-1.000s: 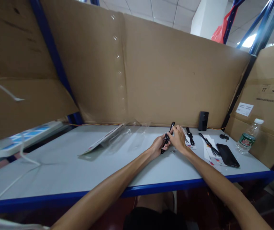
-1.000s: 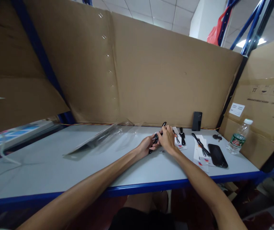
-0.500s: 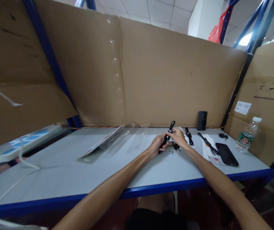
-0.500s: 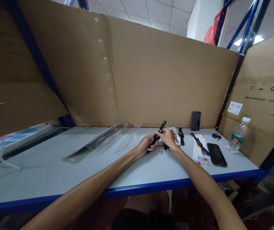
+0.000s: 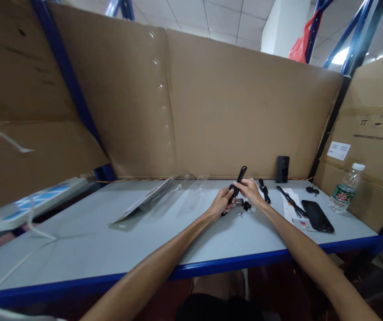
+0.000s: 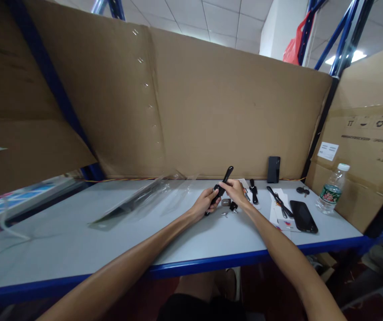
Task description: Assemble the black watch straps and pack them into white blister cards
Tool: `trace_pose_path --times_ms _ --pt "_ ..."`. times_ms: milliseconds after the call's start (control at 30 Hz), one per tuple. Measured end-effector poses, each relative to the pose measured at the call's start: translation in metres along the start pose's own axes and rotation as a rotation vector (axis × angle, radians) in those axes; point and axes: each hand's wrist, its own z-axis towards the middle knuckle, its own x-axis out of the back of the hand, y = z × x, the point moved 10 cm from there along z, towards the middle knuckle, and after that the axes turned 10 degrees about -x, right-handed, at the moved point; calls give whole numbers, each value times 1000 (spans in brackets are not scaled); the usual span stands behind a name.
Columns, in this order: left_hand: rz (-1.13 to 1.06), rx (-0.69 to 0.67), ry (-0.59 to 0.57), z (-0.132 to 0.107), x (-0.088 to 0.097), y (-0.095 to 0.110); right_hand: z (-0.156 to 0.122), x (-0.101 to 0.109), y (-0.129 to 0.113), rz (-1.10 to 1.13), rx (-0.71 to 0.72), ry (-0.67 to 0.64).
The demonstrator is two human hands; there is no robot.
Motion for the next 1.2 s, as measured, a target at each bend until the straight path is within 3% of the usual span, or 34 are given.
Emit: trace_pose_path --times_ms 667,1000,1200 --pt "87 -34 -24 1 3 1 -3 3 -6 -56 39 55" --pt "71 -59 -40 0 -1 7 -5 2 -11 27 43 1" --pt "29 -12 3 1 1 2 -1 12 -7 -8 6 88"
